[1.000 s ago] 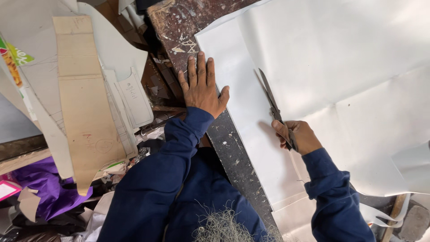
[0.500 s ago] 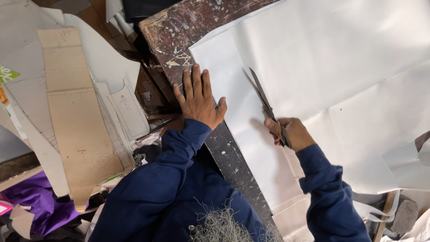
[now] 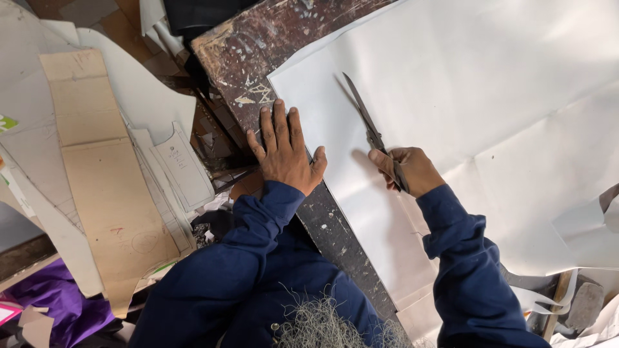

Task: The person lays a white fabric piece on a worktable, measures and marks it with a tape measure and pencil, then cuts along the marked line using shears. The cut piece is separated from the main fabric.

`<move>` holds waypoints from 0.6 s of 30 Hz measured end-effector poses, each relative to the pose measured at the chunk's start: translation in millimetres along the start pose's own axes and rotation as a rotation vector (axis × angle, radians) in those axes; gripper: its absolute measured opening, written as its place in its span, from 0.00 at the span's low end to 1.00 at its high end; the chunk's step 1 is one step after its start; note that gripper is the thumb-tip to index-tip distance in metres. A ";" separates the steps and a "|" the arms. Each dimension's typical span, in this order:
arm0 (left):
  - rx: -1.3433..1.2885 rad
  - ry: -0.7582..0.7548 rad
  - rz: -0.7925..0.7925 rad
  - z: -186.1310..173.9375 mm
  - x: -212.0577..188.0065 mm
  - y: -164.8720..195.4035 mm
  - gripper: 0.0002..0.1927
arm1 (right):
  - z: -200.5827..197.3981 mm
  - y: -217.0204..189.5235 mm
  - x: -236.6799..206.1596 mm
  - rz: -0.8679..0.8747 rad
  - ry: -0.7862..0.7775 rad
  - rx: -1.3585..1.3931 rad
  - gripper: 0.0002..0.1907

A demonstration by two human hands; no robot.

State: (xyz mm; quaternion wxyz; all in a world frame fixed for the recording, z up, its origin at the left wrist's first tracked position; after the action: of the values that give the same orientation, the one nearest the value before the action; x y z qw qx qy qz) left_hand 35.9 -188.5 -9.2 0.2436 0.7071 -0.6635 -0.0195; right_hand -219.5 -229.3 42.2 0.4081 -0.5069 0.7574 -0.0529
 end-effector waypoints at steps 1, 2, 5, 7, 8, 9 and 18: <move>-0.004 0.002 -0.009 0.0 0.2 0.2 0.45 | 0.3 -2.8 1.4 -0.016 0.010 -0.014 0.37; -0.009 0.001 -0.011 0.0 0.5 0.4 0.45 | 0.8 -5.2 2.4 -0.017 0.012 -0.010 0.37; -0.021 -0.002 -0.023 -0.5 1.6 0.5 0.44 | 2.1 -10.3 3.5 -0.019 0.020 -0.003 0.36; -0.022 -0.003 -0.028 -1.4 2.2 0.0 0.44 | 2.7 -14.1 5.8 -0.018 0.034 0.003 0.36; -0.015 0.004 -0.026 -2.1 2.3 -0.5 0.44 | 3.8 -16.2 7.4 -0.012 0.018 0.015 0.35; -0.010 0.010 -0.021 -2.8 2.1 -0.4 0.44 | 4.6 -18.5 9.7 -0.002 0.005 0.029 0.34; -0.014 0.023 -0.022 -3.5 2.4 0.2 0.43 | 8.9 -37.0 23.6 -0.052 -0.013 0.047 0.36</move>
State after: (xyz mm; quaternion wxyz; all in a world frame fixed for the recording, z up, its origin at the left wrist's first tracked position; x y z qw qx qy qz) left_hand 37.2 -189.7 -5.4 0.2559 0.7127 -0.6528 -0.0190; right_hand -190.3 -263.3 41.2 0.4233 -0.5168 0.7400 -0.0782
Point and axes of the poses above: each hand's wrist, its own x-axis towards the middle knuckle, its own z-axis out of the palm, y = z × x, the point moved 2 cm from there along x, towards the middle knuckle, and after that the axes turned 13 degrees about y, right-handed, at the moved point
